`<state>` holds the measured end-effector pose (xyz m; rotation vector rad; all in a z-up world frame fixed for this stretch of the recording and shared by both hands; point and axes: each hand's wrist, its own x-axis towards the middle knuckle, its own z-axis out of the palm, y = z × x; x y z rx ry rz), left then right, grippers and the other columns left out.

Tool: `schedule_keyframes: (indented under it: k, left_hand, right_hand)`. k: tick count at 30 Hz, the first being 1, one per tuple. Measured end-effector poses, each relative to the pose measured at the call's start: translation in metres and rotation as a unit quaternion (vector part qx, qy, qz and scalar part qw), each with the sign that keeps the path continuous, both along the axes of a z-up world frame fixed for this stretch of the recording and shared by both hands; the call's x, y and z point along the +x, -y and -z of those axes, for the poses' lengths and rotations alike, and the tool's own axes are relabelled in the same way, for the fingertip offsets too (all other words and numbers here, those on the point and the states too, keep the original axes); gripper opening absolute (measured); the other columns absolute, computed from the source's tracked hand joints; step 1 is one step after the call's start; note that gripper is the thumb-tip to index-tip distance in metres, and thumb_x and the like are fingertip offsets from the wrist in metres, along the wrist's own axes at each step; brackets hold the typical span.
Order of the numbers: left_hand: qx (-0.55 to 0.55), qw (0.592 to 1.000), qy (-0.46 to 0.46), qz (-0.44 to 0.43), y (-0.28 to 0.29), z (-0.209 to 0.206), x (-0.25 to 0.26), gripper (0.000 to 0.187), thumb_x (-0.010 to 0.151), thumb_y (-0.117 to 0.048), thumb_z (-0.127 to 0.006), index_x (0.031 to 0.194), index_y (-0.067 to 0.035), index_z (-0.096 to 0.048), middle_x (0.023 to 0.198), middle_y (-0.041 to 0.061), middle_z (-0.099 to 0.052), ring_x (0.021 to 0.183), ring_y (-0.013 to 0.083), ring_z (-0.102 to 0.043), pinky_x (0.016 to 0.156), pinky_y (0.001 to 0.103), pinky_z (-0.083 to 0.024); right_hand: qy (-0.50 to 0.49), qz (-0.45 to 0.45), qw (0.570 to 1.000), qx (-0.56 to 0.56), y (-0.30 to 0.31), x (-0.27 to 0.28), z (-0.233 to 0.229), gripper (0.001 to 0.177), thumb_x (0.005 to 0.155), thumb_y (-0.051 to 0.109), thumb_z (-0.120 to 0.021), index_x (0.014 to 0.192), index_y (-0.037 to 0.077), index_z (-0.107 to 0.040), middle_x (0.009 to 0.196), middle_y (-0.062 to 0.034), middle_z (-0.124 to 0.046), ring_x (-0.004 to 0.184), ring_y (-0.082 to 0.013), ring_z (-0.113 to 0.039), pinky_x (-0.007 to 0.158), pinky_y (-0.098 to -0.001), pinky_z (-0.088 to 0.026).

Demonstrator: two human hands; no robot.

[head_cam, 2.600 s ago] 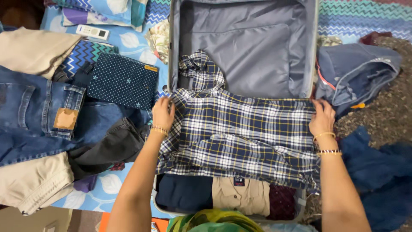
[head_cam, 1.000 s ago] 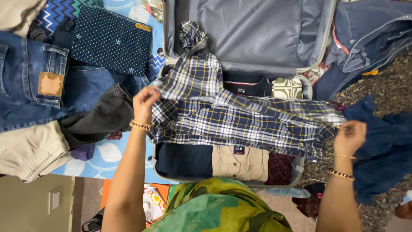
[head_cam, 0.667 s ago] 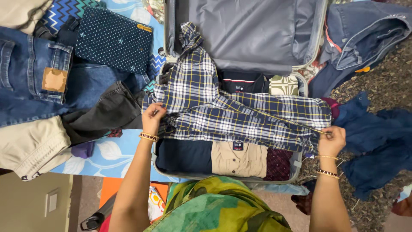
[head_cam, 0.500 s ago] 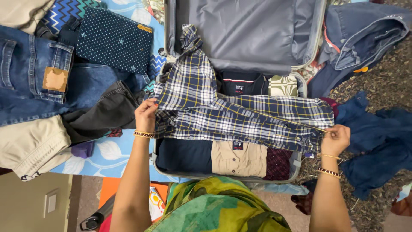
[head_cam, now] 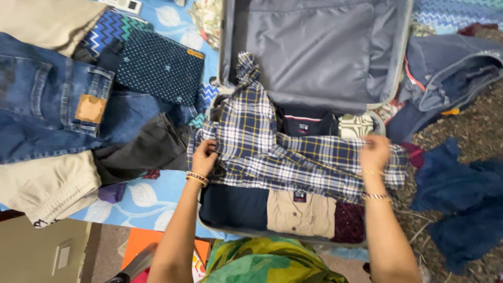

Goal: The person buttons a shirt, folds it, and places it into an open suitcase among other clothes.

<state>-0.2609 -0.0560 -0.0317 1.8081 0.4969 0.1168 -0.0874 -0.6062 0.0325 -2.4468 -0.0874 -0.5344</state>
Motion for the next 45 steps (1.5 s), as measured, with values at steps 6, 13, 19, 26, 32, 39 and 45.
schedule_keyframes:
  k: [6, 13, 19, 26, 32, 39, 45]
  left_hand:
    - [0.088, 0.996, -0.031, 0.006, 0.008, 0.007, -0.005, 0.037, 0.079, -0.001, -0.066, 0.116, -0.006, -0.07, 0.096, 0.012, -0.073, 0.084, 0.0223, -0.068, 0.08, 0.033, -0.056]
    - [0.111, 0.994, -0.021, -0.013, 0.02, -0.016, -0.015, 0.037, 0.078, -0.003, -0.068, 0.114, -0.006, -0.07, 0.094, 0.014, -0.068, 0.085, 0.0263, -0.066, 0.08, 0.037, -0.054]
    - [0.17, 0.985, 0.04, 0.005, 0.025, -0.045, -0.014, 0.028, 0.077, -0.019, -0.085, 0.094, -0.001, -0.07, 0.091, 0.013, -0.069, 0.09, 0.0331, -0.059, 0.081, 0.042, -0.048]
    - [0.168, 0.982, 0.087, 0.018, 0.014, -0.047, -0.019, 0.024, 0.079, -0.014, -0.082, 0.095, -0.002, -0.069, 0.107, 0.012, -0.072, 0.103, 0.0348, -0.061, 0.091, 0.039, -0.048]
    - [0.214, 0.968, 0.119, 0.06, 0.006, -0.066, -0.019, 0.015, 0.072, -0.005, -0.077, 0.082, -0.008, -0.067, 0.112, 0.0, -0.075, 0.11, 0.0292, -0.062, 0.099, 0.041, -0.046]
    - [0.316, 0.937, 0.114, 0.098, 0.012, -0.09, -0.042, 0.02, 0.07, -0.004, -0.075, 0.082, -0.019, -0.075, 0.116, -0.004, -0.072, 0.114, 0.027, -0.058, 0.097, 0.044, -0.041]
    - [0.409, 0.907, 0.07, 0.07, 0.038, -0.116, -0.046, 0.028, 0.072, 0.001, -0.069, 0.087, -0.022, -0.079, 0.119, 0.0, -0.069, 0.116, 0.0302, -0.058, 0.095, 0.047, -0.04]
  right_hand:
    - [-0.188, -0.147, 0.969, 0.068, -0.228, 0.093, 0.03, 0.03, 0.091, 0.029, -0.077, 0.11, 0.006, -0.075, 0.106, -0.016, -0.076, 0.1, -0.0294, -0.074, 0.089, -0.037, -0.057]
    - [-0.382, -0.102, 0.916, -0.063, -0.365, 0.176, 0.075, 0.075, 0.09, 0.059, -0.076, 0.127, -0.003, -0.057, 0.122, -0.0275, -0.064, 0.108, -0.0432, -0.062, 0.089, -0.0477, -0.047]
    - [-0.458, -0.077, 0.781, 0.418, -0.417, 0.211, 0.093, 0.041, 0.086, 0.033, -0.081, 0.109, 0.0, -0.071, 0.105, -0.009, -0.076, 0.098, -0.0272, -0.07, 0.086, -0.0434, -0.056]
    - [-0.465, -0.195, 0.417, 0.756, -0.382, 0.195, -0.049, 0.023, 0.097, 0.027, -0.075, 0.108, 0.009, -0.066, 0.101, -0.0098, -0.071, 0.089, -0.0282, -0.07, 0.086, -0.0476, -0.059]
    - [-0.193, -0.287, 0.498, 0.795, -0.213, 0.019, -0.163, 0.061, 0.1, 0.03, -0.079, 0.149, 0.008, -0.049, 0.144, -0.0072, -0.066, 0.089, -0.016, -0.057, 0.086, -0.0326, -0.046]
    - [-0.192, -0.115, 0.585, 0.78, -0.095, -0.168, -0.149, 0.067, 0.1, 0.022, -0.078, 0.159, 0.017, -0.049, 0.125, -0.0019, -0.06, 0.118, -0.0217, -0.06, 0.112, -0.0432, -0.042]
    - [-0.25, 0.016, 0.613, 0.75, -0.08, -0.235, -0.132, 0.043, 0.096, 0.009, -0.062, 0.138, 0.017, -0.055, 0.123, 0.0009, -0.062, 0.114, -0.0204, -0.059, 0.099, -0.0438, -0.048]
